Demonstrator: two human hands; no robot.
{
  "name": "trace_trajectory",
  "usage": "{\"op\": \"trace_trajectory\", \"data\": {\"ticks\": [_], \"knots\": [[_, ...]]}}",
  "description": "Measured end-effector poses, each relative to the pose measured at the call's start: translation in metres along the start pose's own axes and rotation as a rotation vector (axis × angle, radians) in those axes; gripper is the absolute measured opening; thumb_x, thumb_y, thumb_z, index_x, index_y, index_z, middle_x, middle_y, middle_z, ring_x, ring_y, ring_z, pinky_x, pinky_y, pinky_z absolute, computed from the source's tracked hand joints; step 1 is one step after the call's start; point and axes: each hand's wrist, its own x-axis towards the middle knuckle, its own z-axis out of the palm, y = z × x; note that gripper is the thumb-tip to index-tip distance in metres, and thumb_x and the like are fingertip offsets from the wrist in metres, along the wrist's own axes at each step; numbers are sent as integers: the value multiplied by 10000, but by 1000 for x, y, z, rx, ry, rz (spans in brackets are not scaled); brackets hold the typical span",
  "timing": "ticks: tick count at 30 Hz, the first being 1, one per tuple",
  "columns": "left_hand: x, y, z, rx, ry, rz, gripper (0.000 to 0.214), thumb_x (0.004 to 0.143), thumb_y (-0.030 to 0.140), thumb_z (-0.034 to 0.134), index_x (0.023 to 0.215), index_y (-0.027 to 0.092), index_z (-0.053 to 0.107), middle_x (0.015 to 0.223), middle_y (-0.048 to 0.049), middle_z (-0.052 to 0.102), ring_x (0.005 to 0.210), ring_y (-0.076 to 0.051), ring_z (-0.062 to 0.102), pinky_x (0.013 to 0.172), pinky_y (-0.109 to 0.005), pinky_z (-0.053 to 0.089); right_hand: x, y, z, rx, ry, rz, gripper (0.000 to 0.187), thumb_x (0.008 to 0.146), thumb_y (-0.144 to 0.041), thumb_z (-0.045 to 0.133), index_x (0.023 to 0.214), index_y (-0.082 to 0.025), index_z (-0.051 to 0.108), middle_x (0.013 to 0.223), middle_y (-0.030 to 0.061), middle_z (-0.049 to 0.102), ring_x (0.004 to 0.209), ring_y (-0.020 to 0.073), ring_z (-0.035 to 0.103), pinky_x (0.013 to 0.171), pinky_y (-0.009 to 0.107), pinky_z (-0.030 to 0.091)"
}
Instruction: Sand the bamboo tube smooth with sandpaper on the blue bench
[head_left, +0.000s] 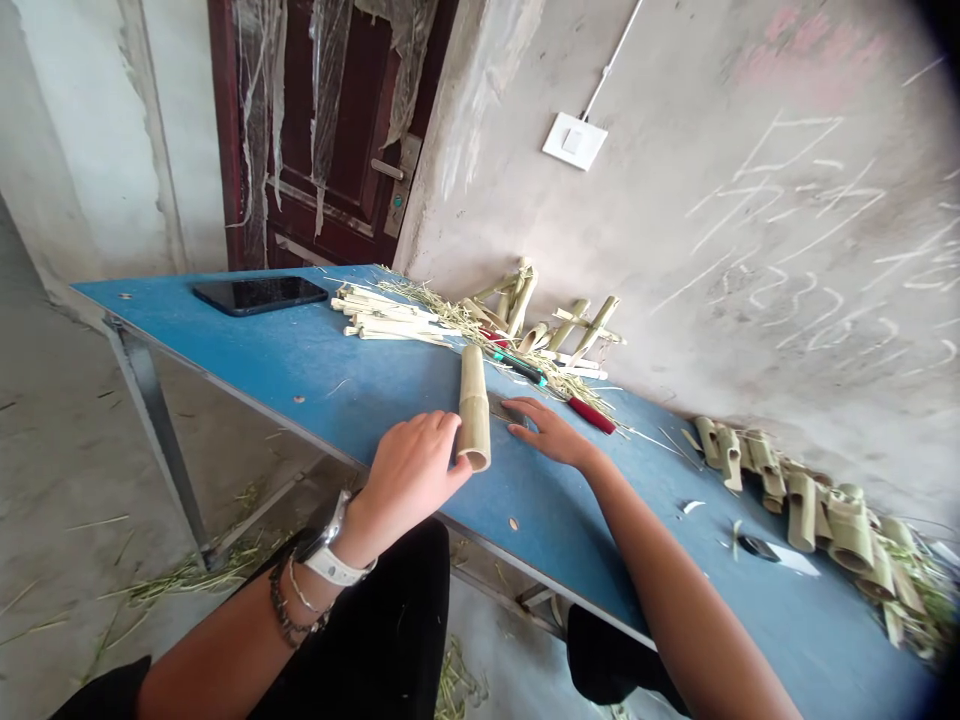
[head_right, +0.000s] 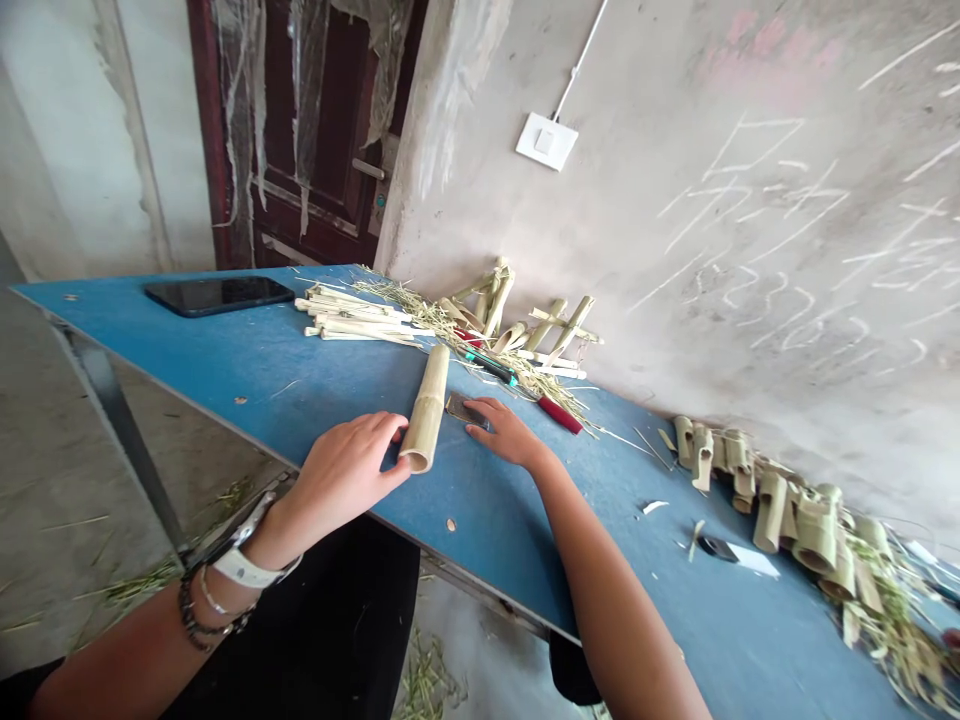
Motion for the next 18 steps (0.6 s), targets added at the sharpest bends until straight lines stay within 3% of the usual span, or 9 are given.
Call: {"op": "trace_trajectory", "data": {"ticks": [5,9,12,14,18], "knots": [[-2,-17,-19,94,-21,31,267,845,137,474,1075,217,585,825,-13,629,715,-172,598,580,-270,391,0,5,-6,-88,43,85,392,832,-318,577,1187,-156,559,1115,104,626,1012,240,585,890,386,464],[-11,-21,-30,25,-12,111,280,861,93,448,1017,259,611,946,3,624,808,-163,599,658,-272,420,-4,-2,-12,-172,41,141,383,860,-334,542,1204,-167,551,1024,93,672,915,245,634,812,364,491],[-16,-15,-21,-87,17,147,210,899,223,457,1075,241,569,1046,-18,595,883,-173,586,743,-293,448,-6,-9,-17,-259,-3,146,347,884,-317,498,1200,-187,559,974,86,687,880,262,647,770,360,492],[-17,-11,-11,-113,32,135,293,889,326,489,1161,220,512,1065,-44,583,906,-194,580,765,-316,458,-6,-13,-19,-317,-35,141,334,911,-325,455,1201,-198,560,986,89,684,881,271,646,751,358,487],[-14,-9,3,-106,61,70,349,861,335,515,1175,188,476,1008,-55,594,892,-214,586,759,-338,464,-6,-17,-23,-403,-79,147,316,955,-294,360,1191,-240,563,1024,74,672,915,248,636,745,326,472]]}}
